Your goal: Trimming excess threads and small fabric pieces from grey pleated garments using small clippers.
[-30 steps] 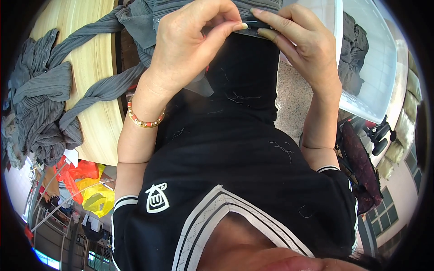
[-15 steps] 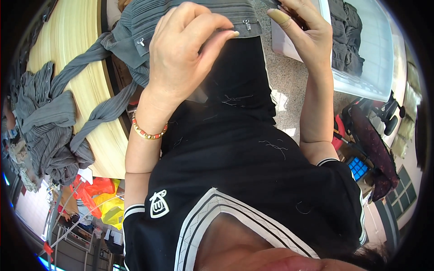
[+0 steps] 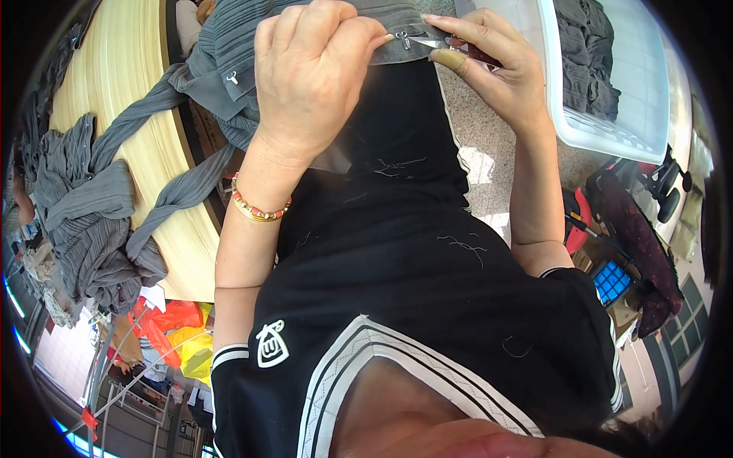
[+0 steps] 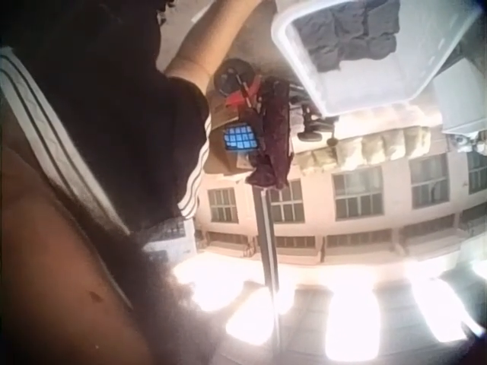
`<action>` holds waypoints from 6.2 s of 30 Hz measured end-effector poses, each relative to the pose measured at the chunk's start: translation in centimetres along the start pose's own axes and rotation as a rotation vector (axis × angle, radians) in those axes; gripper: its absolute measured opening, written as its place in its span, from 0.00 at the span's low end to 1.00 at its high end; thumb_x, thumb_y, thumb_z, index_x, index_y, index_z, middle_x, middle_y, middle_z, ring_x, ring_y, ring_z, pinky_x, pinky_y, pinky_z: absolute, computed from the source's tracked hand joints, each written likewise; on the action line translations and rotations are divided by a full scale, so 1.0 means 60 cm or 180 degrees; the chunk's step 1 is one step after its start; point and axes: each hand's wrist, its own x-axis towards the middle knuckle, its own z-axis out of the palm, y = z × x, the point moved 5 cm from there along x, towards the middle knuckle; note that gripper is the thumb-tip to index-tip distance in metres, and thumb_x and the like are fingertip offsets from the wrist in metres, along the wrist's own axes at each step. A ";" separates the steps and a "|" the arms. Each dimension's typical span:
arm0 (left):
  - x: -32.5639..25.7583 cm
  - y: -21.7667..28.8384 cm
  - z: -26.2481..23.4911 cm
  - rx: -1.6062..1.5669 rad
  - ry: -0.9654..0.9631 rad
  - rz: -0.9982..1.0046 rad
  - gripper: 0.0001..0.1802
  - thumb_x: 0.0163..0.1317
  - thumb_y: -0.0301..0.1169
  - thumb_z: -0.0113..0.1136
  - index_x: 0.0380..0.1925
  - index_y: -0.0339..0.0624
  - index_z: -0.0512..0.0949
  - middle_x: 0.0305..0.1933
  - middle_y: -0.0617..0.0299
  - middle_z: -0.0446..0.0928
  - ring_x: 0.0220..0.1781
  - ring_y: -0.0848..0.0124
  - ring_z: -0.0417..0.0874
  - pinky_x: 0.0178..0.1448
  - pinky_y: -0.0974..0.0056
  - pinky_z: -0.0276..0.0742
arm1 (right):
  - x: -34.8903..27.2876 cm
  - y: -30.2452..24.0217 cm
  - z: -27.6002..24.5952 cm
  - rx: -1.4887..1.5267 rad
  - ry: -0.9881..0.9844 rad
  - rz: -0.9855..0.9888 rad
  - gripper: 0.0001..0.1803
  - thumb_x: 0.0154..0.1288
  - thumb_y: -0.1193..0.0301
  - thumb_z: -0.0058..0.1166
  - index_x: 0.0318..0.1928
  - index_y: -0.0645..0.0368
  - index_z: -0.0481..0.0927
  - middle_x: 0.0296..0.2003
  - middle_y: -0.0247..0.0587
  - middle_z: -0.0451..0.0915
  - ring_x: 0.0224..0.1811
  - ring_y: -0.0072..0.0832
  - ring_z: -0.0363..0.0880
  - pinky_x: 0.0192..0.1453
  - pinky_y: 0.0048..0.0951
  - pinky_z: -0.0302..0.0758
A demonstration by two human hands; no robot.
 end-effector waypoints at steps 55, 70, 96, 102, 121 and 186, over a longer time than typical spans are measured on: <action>-0.064 -0.056 0.005 -0.3028 0.0404 -0.2044 0.05 0.74 0.25 0.59 0.44 0.35 0.81 0.44 0.69 0.76 0.44 0.83 0.73 0.49 0.77 0.69 | 0.066 -0.065 0.037 0.0300 -0.0296 -0.0064 0.17 0.59 0.77 0.70 0.51 0.59 0.87 0.29 0.39 0.76 0.31 0.31 0.75 0.35 0.28 0.73; -0.035 -0.032 -0.015 -0.1124 0.0223 -0.1033 0.14 0.59 0.30 0.73 0.43 0.40 0.79 0.41 0.58 0.76 0.42 0.64 0.79 0.49 0.65 0.75 | 0.071 0.003 0.039 0.1303 0.0235 0.0885 0.16 0.67 0.77 0.64 0.54 0.64 0.84 0.34 0.28 0.79 0.35 0.16 0.74 0.39 0.19 0.70; -0.174 -0.139 -0.046 -0.0089 -0.0077 -0.1945 0.08 0.61 0.29 0.69 0.37 0.44 0.79 0.34 0.64 0.80 0.40 0.63 0.82 0.50 0.58 0.71 | 0.301 0.023 0.188 0.0501 -0.1687 0.0287 0.07 0.63 0.72 0.65 0.33 0.64 0.82 0.27 0.29 0.79 0.32 0.18 0.74 0.38 0.26 0.72; -0.087 -0.081 -0.075 -0.0296 0.0297 -0.1452 0.10 0.60 0.29 0.71 0.39 0.42 0.80 0.40 0.60 0.79 0.44 0.62 0.81 0.49 0.60 0.74 | 0.299 0.025 0.187 0.0607 -0.1708 0.0383 0.08 0.64 0.72 0.64 0.34 0.64 0.82 0.29 0.30 0.80 0.33 0.18 0.75 0.39 0.25 0.73; -0.008 -0.102 -0.041 -0.1833 -0.0687 -0.1452 0.08 0.61 0.27 0.67 0.34 0.38 0.76 0.35 0.58 0.75 0.41 0.59 0.78 0.51 0.58 0.71 | 0.125 -0.028 0.040 0.0452 -0.0657 -0.0048 0.19 0.61 0.75 0.70 0.55 0.54 0.88 0.37 0.31 0.76 0.38 0.16 0.75 0.41 0.16 0.71; 0.020 -0.028 0.001 -0.0677 0.0010 -0.0306 0.05 0.64 0.27 0.68 0.38 0.43 0.81 0.38 0.63 0.82 0.40 0.63 0.82 0.47 0.62 0.74 | 0.043 -0.007 -0.006 0.0147 -0.0248 -0.0070 0.20 0.61 0.77 0.69 0.56 0.57 0.87 0.34 0.27 0.74 0.35 0.15 0.70 0.35 0.19 0.64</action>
